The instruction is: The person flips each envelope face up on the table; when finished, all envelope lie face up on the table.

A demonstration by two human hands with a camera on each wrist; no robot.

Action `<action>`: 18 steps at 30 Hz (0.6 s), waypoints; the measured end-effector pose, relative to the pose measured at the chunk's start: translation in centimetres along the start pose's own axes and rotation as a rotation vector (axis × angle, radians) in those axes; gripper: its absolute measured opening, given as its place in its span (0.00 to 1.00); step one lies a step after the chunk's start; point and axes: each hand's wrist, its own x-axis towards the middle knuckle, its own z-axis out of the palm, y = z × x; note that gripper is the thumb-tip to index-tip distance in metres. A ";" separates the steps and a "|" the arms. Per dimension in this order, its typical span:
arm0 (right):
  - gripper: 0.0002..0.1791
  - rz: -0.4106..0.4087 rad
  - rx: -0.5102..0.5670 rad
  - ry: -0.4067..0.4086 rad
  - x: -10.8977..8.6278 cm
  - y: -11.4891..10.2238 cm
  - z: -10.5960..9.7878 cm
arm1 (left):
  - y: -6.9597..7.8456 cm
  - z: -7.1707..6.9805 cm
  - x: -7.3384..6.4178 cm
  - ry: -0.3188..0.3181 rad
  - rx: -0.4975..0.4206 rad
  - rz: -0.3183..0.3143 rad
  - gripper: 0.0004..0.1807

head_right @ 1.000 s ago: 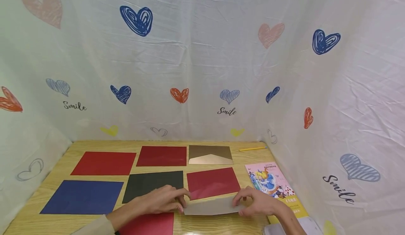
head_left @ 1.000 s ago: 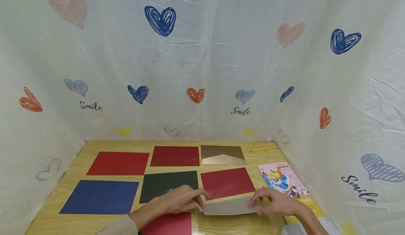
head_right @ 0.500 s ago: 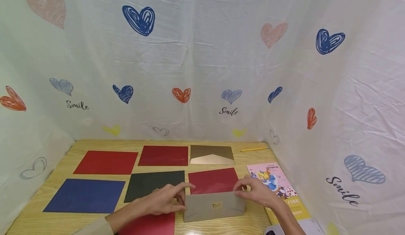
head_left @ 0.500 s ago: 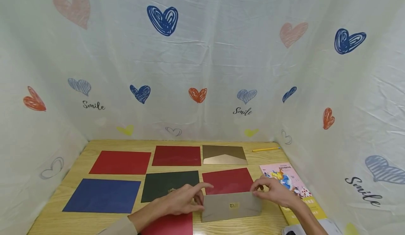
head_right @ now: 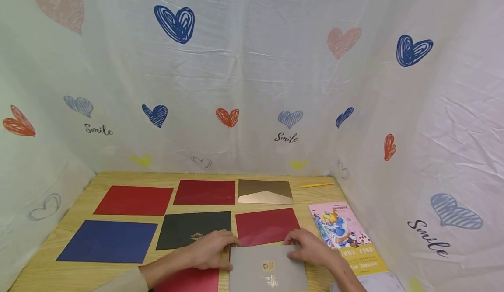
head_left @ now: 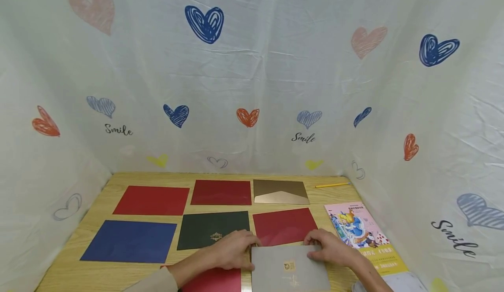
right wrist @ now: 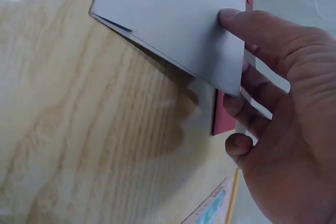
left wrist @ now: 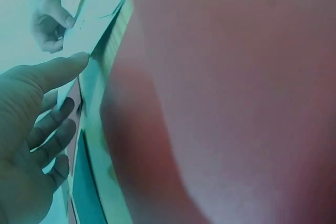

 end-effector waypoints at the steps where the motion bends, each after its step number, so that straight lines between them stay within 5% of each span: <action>1: 0.10 -0.006 -0.012 -0.001 0.0 0.1 0.2 | -0.1 0.1 0.0 -0.005 0.034 0.001 0.27; 10: 0.11 0.062 -0.076 -0.049 -0.5 -0.2 0.5 | -0.3 1.0 0.1 -0.030 0.165 0.065 0.27; 18: 0.12 0.065 -0.079 -0.069 -0.5 -0.4 0.5 | -0.2 1.0 -0.1 -0.022 0.192 0.075 0.26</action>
